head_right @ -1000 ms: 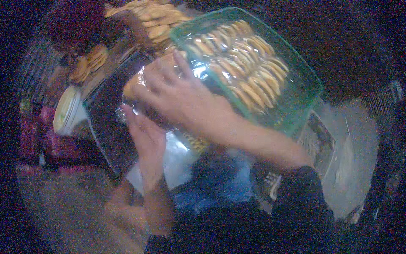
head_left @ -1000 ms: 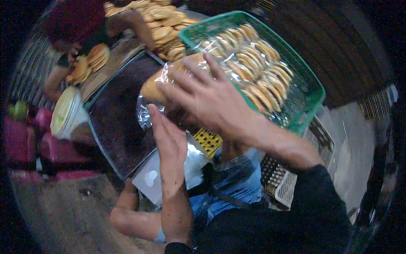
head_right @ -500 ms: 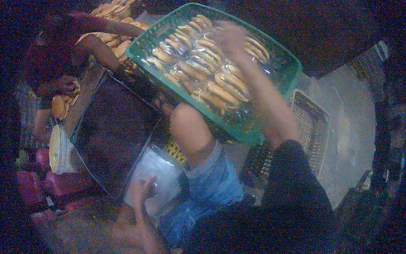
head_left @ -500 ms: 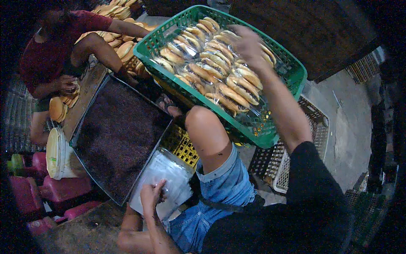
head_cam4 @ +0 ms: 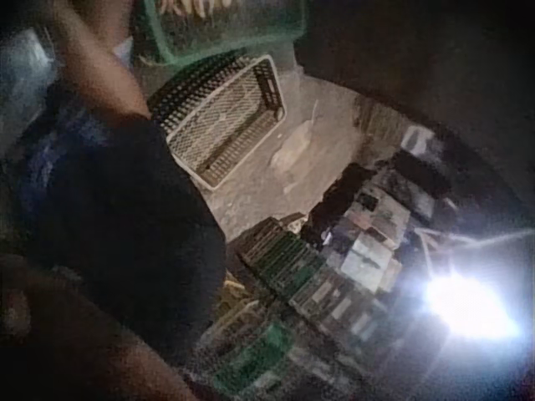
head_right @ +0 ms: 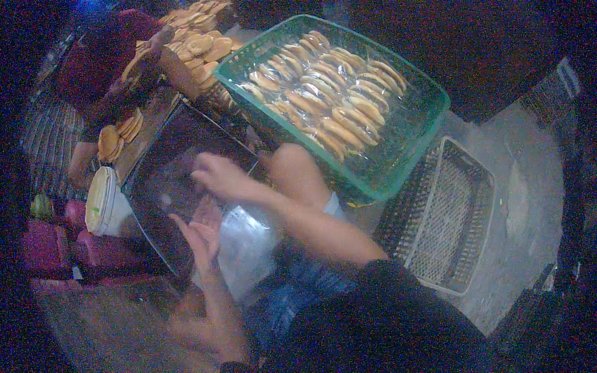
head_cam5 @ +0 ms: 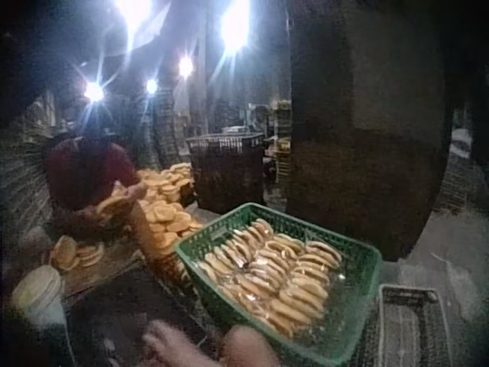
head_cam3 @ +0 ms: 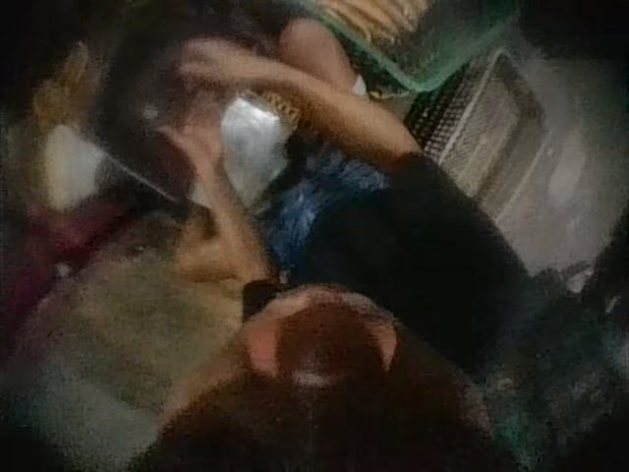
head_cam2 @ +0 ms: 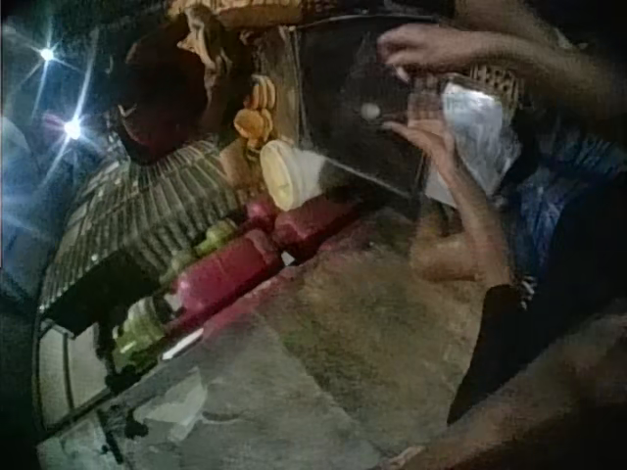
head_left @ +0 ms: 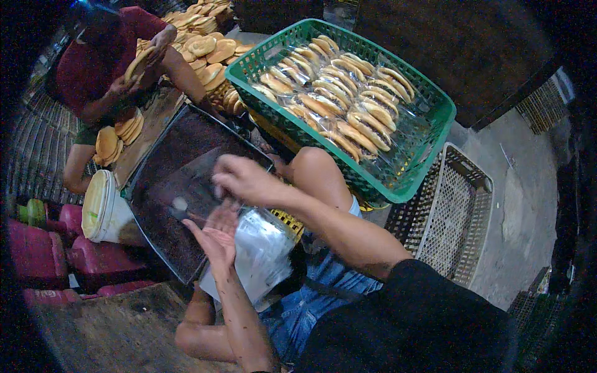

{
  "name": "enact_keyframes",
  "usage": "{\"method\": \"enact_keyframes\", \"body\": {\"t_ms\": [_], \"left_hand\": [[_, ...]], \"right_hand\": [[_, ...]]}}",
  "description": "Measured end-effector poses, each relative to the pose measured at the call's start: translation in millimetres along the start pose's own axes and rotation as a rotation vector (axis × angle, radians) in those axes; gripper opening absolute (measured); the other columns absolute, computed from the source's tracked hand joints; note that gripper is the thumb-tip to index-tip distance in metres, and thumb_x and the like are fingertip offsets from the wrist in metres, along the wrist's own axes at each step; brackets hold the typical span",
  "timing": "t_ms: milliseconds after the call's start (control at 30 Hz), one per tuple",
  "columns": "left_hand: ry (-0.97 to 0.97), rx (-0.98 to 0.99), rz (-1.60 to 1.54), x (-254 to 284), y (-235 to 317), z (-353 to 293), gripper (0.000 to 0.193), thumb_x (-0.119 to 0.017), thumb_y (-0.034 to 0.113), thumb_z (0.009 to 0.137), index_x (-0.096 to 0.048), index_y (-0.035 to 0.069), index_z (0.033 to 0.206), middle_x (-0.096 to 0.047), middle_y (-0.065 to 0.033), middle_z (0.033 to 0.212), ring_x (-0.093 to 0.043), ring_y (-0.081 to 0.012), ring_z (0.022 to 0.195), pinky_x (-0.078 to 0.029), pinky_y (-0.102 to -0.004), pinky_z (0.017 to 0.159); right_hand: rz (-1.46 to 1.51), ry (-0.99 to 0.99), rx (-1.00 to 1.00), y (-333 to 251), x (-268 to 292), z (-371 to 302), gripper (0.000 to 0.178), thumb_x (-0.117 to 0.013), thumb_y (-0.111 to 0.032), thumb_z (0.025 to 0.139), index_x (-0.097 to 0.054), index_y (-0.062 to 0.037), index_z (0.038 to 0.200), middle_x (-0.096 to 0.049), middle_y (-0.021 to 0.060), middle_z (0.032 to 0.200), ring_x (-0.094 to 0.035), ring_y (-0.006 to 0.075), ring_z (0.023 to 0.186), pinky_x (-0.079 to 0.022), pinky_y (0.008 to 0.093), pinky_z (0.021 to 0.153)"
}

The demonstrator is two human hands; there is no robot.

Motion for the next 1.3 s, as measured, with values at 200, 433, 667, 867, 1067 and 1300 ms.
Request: {"method": "enact_keyframes", "body": {"t_ms": [200, 433, 667, 867, 1067, 1300], "left_hand": [[0.171, -0.235, 0.11, 20, 22, 28, 0.033, -0.072, 0.035, 0.091, -0.065, 0.005, 0.105, -0.071, -0.0074, 0.096, -0.069, -0.0192, 0.088, -0.056, -0.0323, 0.073], [0.81, -0.841, 0.422, 77, 175, -43, 0.047, -0.077, 0.042, 0.085, -0.068, -0.004, 0.09, -0.07, -0.0106, 0.088, -0.067, -0.019, 0.076, -0.056, -0.0372, 0.07], [0.468, -0.817, 0.041, 138, 268, -56, 0.038, -0.066, 0.044, 0.092, -0.062, 0.008, 0.105, -0.06, -0.0031, 0.076, -0.053, -0.0138, 0.058, -0.044, -0.0284, 0.053], [0.064, -0.855, 0.051, 106, 254, -32, 0.012, -0.05, 0.019, 0.098, -0.055, 0.009, 0.101, -0.046, -0.0004, 0.066, -0.037, -0.0112, 0.049, -0.036, -0.0263, 0.05], [-0.165, -0.733, -0.339, 70, 264, -52, 0.02, -0.055, 0.01, 0.096, -0.046, 0.011, 0.078, -0.037, 0.0017, 0.061, -0.033, -0.0087, 0.047, -0.029, -0.0258, 0.05], [0.088, -0.751, -0.351, 89, 270, -56, 0.019, -0.056, 0.008, 0.094, -0.047, 0.012, 0.077, -0.035, 0.002, 0.061, -0.032, -0.0078, 0.048, -0.029, -0.0251, 0.049]], "right_hand": [[0.143, 0.243, -0.226, 60, 41, -59, 0.029, -0.055, -0.028, 0.101, -0.057, -0.001, 0.094, -0.063, 0.0099, 0.086, -0.065, 0.0152, 0.066, -0.052, 0.0256, 0.054], [0.065, 0.145, 0.031, -17, -44, 8, 0.035, -0.063, -0.022, 0.097, -0.052, -0.0002, 0.121, -0.067, 0.0115, 0.091, -0.066, 0.0155, 0.069, -0.051, 0.0277, 0.058], [-0.539, 0.148, -0.046, 71, -45, 101, 0.083, -0.067, -0.042, 0.091, -0.024, -0.0011, 0.148, -0.046, 0.0269, 0.141, -0.045, 0.0368, 0.133, -0.035, 0.0438, 0.111], [-0.96, 0.003, 0.004, 122, -51, 172, 0.098, -0.046, -0.07, 0.09, -0.012, -0.0078, 0.157, -0.009, 0.0215, 0.163, -0.008, 0.0434, 0.15, -0.012, 0.0575, 0.119], [-1.033, -0.075, 0.03, 157, -54, 293, 0.088, -0.042, -0.076, 0.088, -0.03, -0.0191, 0.154, -0.03, 0.0226, 0.156, -0.03, 0.0432, 0.143, -0.022, 0.0518, 0.118], [-1.18, -0.252, -0.033, 221, -49, 391, 0.078, -0.039, -0.072, 0.091, -0.046, -0.0163, 0.145, -0.043, 0.0249, 0.146, -0.045, 0.0411, 0.134, -0.037, 0.0502, 0.11]]}}
Point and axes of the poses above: each hand's wrist, its own z-axis towards the middle knuckle, its own x-axis out of the back of the hand, y = z × x, the point moved 7 cm from there along z, towards the middle knuckle
